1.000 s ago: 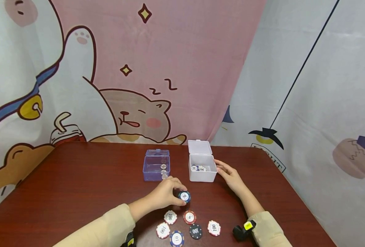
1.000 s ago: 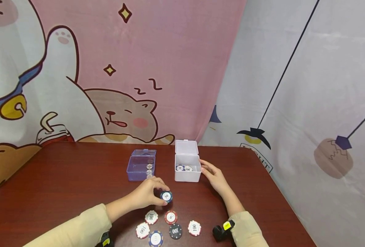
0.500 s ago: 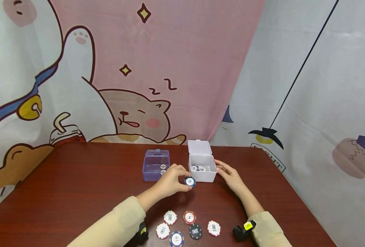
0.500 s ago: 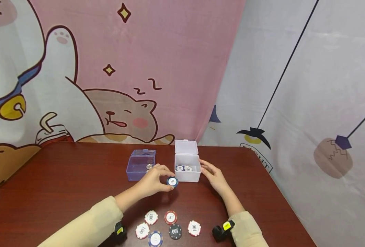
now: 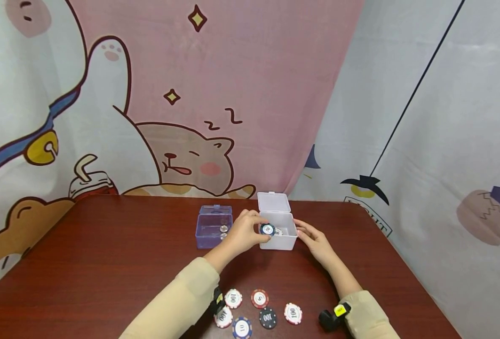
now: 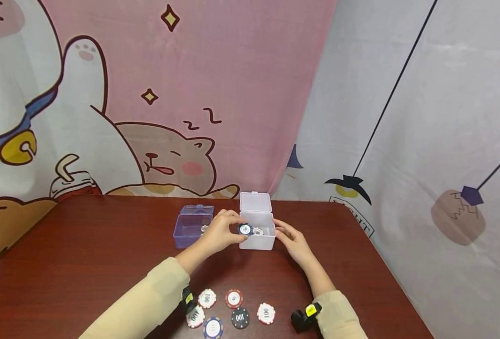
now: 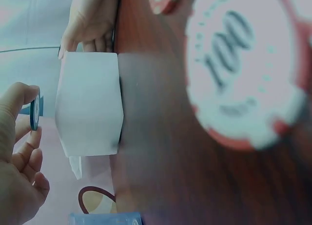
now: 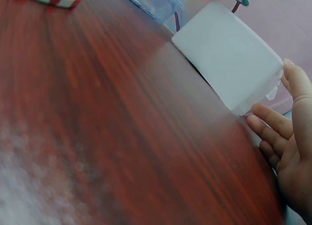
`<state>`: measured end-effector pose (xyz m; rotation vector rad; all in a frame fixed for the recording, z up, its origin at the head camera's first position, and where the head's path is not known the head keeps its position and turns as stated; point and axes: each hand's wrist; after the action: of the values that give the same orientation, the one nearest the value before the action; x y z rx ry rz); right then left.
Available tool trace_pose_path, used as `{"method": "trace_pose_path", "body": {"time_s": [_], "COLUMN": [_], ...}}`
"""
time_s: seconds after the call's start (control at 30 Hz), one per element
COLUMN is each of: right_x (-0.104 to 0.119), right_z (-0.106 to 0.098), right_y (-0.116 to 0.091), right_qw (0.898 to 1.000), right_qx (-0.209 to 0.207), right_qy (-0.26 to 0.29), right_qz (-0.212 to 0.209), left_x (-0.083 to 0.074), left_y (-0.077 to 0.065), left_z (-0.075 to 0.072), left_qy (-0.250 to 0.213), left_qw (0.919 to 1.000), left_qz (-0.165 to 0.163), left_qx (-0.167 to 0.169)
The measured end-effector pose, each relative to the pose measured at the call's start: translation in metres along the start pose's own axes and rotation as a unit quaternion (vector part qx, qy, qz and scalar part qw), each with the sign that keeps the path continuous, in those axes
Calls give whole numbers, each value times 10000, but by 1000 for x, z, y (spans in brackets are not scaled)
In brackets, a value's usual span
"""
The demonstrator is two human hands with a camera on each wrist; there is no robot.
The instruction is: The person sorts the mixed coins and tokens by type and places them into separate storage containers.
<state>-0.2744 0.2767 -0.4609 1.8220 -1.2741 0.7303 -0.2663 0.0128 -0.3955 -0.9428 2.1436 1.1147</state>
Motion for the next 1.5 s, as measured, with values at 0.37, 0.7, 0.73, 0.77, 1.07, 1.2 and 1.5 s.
{"method": "trace_pose_path", "body": {"time_s": [0.37,0.7,0.73,0.77,1.07,1.2,1.5], "right_x": [1,37,38,38,38,37,33], "right_z": [0,-6,-6,-6,-6,-7,-6], "right_y": [0,-9,-9,-9,-9,-8,-8], "right_qw": [9998,9998,9998,9999,9999,9998,9996], "right_qx": [-2,160,158,153,104,121,113], "right_qy": [-3,52,24,15,-9,-12,-32], "right_qz": [-183,-92,-72,-64,-99,-156,-249], "left_x": [7,15,15,16,17,18,19], "left_y": [19,27,28,29,31,32,30], "left_z": [15,26,27,27,30,31,31], "left_qy": [604,802,809,850,1068,1224,1148], "left_qw": [9972,9928,9923,9915,9882,9867,9878], "left_qz": [-444,-835,-876,-909,-1014,-984,-962], "left_qx": [-65,-303,-337,-369,-431,-428,-416]}}
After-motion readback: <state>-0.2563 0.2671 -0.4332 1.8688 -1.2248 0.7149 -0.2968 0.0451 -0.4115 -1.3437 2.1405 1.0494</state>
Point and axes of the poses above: each hand's wrist, its own y-axis towards the middle knuckle, its own z-axis out of the palm, x = y × z, and after that the axes turned 13 degrees about -y, right-handed
